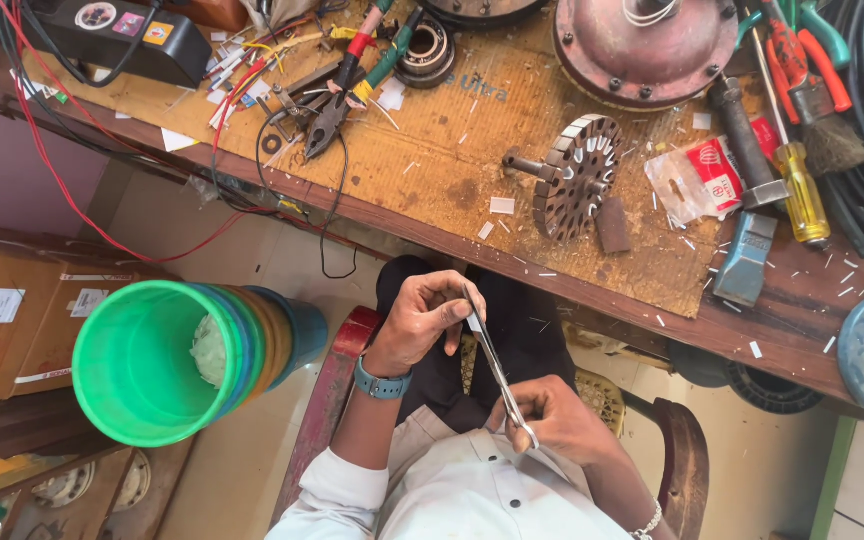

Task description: The person cuts small white rectangular pieces using scissors and inserts them into the slots of a circular metal stator component. The person repeats this process multiple times, handling the stator and the white pieces by hand.

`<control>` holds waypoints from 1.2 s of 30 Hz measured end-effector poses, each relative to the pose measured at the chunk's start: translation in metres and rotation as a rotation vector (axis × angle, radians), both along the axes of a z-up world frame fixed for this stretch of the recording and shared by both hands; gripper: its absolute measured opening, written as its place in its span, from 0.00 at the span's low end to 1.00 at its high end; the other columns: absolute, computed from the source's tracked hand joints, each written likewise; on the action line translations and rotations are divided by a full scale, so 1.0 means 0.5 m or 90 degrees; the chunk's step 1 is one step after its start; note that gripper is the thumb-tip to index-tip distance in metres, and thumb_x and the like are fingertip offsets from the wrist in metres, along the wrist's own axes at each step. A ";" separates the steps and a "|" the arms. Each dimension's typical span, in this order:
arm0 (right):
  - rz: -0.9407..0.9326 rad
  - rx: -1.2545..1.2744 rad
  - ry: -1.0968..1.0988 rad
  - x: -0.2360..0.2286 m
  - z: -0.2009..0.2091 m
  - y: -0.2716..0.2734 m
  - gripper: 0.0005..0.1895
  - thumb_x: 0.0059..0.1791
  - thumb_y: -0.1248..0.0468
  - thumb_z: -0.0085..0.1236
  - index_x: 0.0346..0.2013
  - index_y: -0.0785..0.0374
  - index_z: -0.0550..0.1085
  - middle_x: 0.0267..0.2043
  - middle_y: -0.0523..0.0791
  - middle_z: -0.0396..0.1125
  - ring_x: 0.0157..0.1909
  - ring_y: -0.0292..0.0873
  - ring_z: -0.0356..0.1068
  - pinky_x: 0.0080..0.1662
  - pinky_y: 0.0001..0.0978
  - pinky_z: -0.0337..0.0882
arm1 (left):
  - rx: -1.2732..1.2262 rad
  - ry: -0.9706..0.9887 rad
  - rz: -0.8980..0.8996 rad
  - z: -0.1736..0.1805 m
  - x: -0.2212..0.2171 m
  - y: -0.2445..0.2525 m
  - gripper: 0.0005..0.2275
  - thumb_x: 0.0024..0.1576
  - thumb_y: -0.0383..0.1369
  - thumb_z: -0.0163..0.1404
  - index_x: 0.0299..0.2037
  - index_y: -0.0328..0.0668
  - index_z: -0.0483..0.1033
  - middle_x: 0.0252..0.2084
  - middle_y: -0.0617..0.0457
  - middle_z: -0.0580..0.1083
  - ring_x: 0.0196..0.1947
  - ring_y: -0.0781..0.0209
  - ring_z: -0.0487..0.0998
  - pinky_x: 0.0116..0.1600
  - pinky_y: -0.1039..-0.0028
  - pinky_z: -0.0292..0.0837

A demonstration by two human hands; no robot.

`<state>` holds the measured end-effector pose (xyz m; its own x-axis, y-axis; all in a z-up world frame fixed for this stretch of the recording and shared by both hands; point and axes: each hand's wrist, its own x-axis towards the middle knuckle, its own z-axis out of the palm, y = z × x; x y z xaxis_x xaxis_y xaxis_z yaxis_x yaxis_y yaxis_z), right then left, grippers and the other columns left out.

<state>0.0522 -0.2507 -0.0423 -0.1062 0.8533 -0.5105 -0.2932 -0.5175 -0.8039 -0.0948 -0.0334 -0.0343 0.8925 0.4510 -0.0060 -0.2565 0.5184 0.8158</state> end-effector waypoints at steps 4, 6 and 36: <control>-0.011 -0.010 -0.021 -0.001 -0.015 -0.021 0.18 0.34 0.61 0.70 0.31 0.74 0.81 0.18 0.42 0.66 0.22 0.31 0.61 0.26 0.24 0.57 | -0.035 -0.007 0.008 -0.006 0.011 -0.011 0.07 0.62 0.30 0.57 0.42 0.32 0.77 0.36 0.50 0.77 0.32 0.69 0.78 0.25 0.84 0.71; -0.023 0.005 -0.040 -0.003 -0.019 -0.027 0.20 0.35 0.60 0.71 0.34 0.74 0.81 0.22 0.43 0.71 0.24 0.31 0.66 0.28 0.24 0.62 | -0.070 0.022 0.032 -0.005 0.023 -0.018 0.07 0.62 0.30 0.56 0.42 0.31 0.77 0.35 0.50 0.76 0.30 0.70 0.77 0.25 0.84 0.69; -0.221 0.061 -0.349 0.114 0.080 -0.055 0.16 0.42 0.60 0.67 0.39 0.66 0.74 0.31 0.45 0.74 0.32 0.37 0.71 0.39 0.34 0.71 | 0.681 0.454 -0.172 0.066 0.138 -0.223 0.41 0.50 0.22 0.61 0.73 0.55 0.52 0.41 0.46 0.73 0.33 0.57 0.78 0.40 0.70 0.76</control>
<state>0.1091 -0.2782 -0.0024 0.4373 0.8354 -0.3329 0.0353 -0.3858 -0.9219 -0.0257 -0.1447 -0.0014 0.9042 0.3360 -0.2636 0.4082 -0.4987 0.7647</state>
